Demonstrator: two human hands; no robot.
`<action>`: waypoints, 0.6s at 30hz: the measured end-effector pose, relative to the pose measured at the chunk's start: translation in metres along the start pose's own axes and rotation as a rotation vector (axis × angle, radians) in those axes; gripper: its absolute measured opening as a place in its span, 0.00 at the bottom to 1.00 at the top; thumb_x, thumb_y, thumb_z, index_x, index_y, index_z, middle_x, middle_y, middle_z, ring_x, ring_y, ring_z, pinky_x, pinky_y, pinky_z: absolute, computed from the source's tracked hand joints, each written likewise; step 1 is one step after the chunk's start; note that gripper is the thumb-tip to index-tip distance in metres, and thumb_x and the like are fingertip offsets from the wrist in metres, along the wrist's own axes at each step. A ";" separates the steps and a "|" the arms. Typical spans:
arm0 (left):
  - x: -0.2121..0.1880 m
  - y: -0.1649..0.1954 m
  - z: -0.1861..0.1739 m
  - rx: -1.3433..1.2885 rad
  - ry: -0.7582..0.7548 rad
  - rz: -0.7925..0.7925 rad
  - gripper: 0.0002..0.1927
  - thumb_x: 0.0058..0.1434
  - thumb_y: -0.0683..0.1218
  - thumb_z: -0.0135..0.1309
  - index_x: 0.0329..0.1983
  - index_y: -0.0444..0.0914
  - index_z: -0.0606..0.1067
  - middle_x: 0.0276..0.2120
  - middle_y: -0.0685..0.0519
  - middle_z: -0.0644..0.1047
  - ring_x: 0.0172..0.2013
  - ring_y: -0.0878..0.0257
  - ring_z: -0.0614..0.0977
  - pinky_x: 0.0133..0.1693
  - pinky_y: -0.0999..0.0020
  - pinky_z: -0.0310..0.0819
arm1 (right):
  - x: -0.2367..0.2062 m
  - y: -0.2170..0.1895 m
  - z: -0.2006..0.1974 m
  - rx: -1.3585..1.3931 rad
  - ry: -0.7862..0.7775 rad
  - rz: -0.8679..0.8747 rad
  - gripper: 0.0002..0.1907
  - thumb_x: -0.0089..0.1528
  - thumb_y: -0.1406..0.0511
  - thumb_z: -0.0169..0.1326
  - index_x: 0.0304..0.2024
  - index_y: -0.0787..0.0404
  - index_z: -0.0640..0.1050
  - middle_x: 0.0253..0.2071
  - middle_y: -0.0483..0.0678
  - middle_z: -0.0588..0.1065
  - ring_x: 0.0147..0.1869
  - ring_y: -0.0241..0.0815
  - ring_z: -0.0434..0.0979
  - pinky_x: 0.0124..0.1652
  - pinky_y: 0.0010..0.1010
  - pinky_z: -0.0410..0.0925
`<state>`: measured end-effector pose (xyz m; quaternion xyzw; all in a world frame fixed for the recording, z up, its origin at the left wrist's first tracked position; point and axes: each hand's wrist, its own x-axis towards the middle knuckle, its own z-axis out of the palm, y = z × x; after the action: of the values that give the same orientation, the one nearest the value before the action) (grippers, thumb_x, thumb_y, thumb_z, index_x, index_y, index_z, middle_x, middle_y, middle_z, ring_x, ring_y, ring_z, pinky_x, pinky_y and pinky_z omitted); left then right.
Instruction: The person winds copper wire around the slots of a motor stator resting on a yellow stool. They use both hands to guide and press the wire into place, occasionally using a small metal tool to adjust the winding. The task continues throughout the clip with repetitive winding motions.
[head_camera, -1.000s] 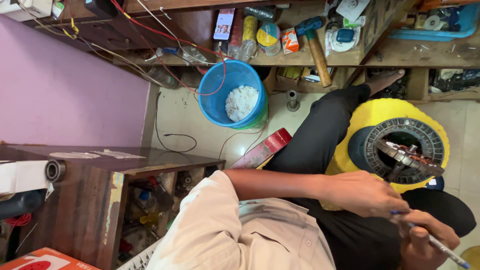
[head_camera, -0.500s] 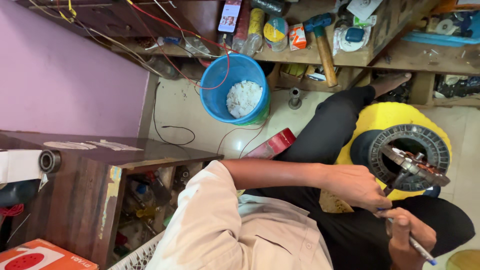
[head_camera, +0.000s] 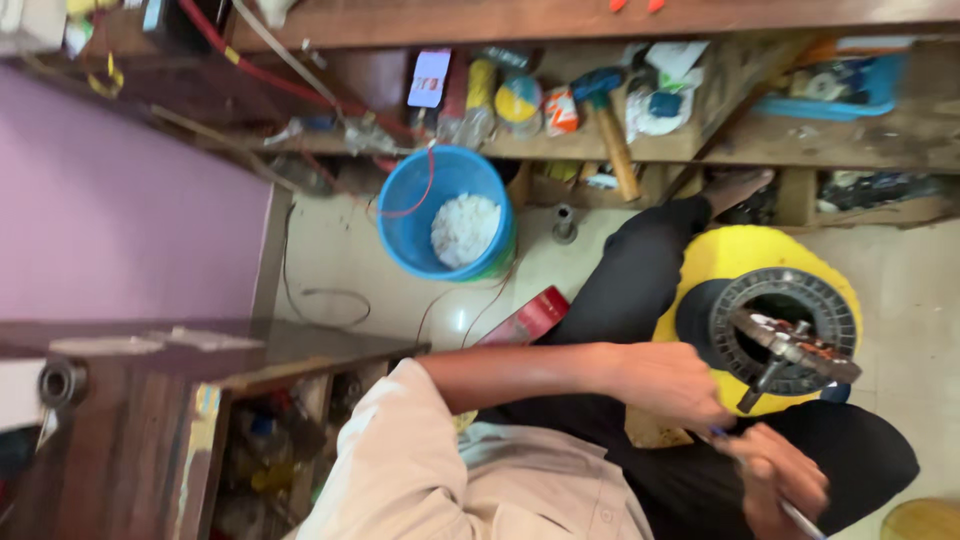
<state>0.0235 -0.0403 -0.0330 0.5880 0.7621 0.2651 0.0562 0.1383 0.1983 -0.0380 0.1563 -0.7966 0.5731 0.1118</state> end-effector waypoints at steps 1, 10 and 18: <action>-0.010 -0.010 -0.017 0.089 -0.102 -0.135 0.07 0.61 0.52 0.53 0.35 0.46 0.78 0.26 0.53 0.79 0.30 0.52 0.84 0.28 0.55 0.74 | -0.002 0.013 -0.015 0.041 0.065 0.002 0.17 0.70 0.58 0.50 0.43 0.68 0.76 0.29 0.50 0.74 0.30 0.37 0.70 0.33 0.27 0.62; -0.017 -0.025 -0.076 -0.148 0.085 -0.435 0.22 0.68 0.54 0.48 0.66 0.52 0.71 0.29 0.53 0.81 0.30 0.50 0.83 0.31 0.56 0.75 | 0.019 0.100 -0.135 0.320 -0.108 0.201 0.27 0.65 0.54 0.55 0.53 0.70 0.68 0.39 0.59 0.75 0.42 0.51 0.76 0.45 0.41 0.68; 0.031 -0.027 -0.062 -0.692 0.508 -0.208 0.14 0.73 0.44 0.53 0.60 0.48 0.74 0.51 0.52 0.77 0.50 0.53 0.81 0.51 0.63 0.77 | -0.013 0.011 -0.058 0.390 0.571 0.090 0.16 0.76 0.63 0.63 0.54 0.70 0.74 0.46 0.56 0.78 0.46 0.50 0.81 0.52 0.38 0.73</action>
<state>-0.0332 -0.0370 0.0141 0.3708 0.6733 0.6338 0.0869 0.1460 0.2579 -0.0338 -0.0274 -0.6150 0.7394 0.2726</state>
